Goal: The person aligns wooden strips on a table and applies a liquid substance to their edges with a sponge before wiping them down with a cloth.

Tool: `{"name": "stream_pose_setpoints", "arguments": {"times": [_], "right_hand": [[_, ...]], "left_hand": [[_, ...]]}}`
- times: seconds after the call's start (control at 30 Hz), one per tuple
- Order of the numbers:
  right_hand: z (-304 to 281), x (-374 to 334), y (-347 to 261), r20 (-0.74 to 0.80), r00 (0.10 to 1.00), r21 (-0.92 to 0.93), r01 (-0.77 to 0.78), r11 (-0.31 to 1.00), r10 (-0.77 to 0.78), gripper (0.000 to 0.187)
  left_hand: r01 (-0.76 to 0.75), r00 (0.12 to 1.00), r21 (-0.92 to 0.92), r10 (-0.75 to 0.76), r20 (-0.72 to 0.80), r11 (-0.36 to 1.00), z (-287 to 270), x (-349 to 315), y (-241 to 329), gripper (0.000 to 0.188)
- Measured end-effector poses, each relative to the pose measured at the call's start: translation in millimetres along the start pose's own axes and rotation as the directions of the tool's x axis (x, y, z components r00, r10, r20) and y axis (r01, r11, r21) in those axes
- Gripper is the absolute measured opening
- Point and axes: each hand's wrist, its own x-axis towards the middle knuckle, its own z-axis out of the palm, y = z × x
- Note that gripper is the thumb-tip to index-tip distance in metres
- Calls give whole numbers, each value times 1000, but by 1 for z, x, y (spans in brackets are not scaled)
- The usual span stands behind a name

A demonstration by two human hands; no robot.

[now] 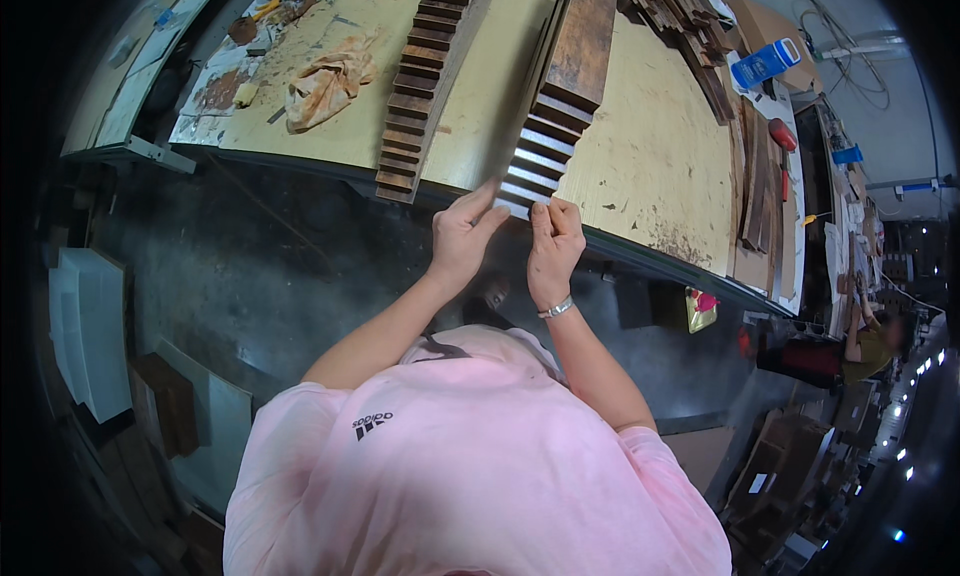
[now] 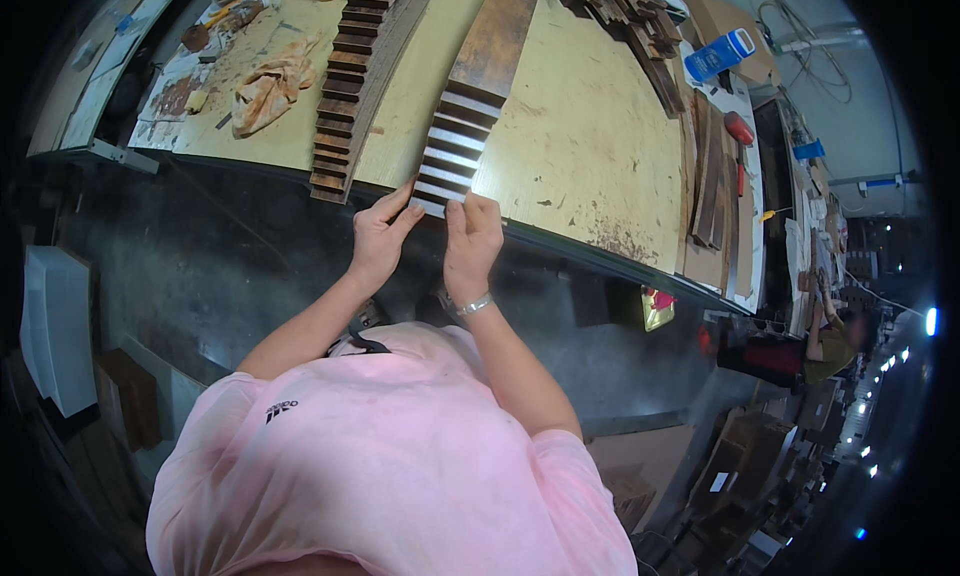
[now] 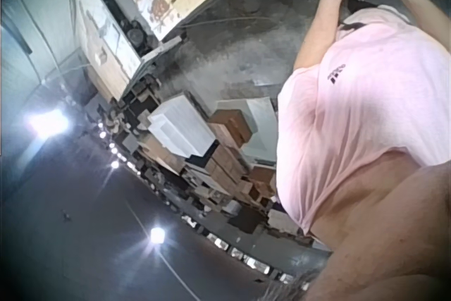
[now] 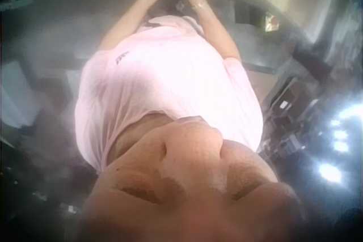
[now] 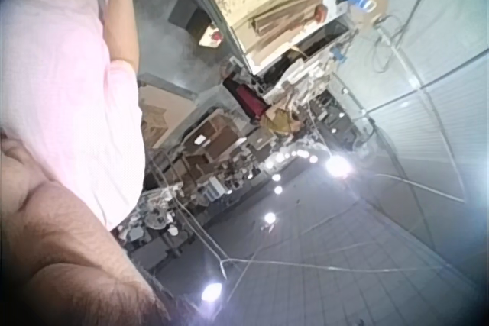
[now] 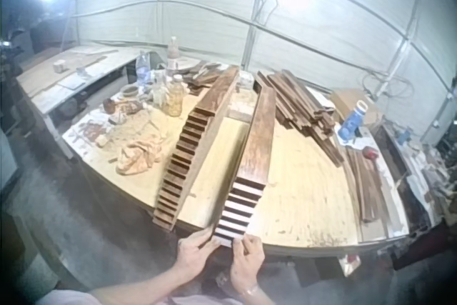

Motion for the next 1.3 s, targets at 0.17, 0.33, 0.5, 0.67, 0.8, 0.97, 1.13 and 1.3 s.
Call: {"name": "stream_pose_setpoints", "arguments": {"times": [0.17, 0.33, 0.5, 0.67, 0.8, 0.97, 1.13, 1.3], "right_hand": [[3, 4, -8, -12, 993, 108, -117, 987, 119, 29], [0, -4, -7, 12, 994, 184, -108, 977, 108, 36], [-3, -2, 5, 67, 991, 178, -123, 976, 113, 35], [1, -2, 6, 39, 995, 135, -92, 987, 88, 30], [1, 1, 8, 16, 994, 142, -110, 984, 109, 28], [2, -7, 1, -27, 996, 184, -83, 979, 89, 26], [-1, -7, 19, 93, 992, 122, -91, 988, 80, 34], [1, -2, 24, 83, 978, 131, -199, 971, 189, 29]], "left_hand": [[154, 988, -30, -154, -16, 988, 5, 4, 14, 36], [166, 985, -97, -161, 63, 981, -7, 7, 1, 38], [78, 993, -40, -74, 95, 996, -11, 2, -10, 39], [131, 985, 6, -131, 110, 991, -8, 2, -14, 41], [221, 967, 53, -226, 116, 974, -7, 5, -1, 40], [94, 991, 45, -97, 89, 995, -10, 3, -14, 41], [49, 993, 116, -60, 98, 992, -11, 7, -27, 40], [116, 984, 131, -131, 119, 985, -11, 17, -15, 38]]}}
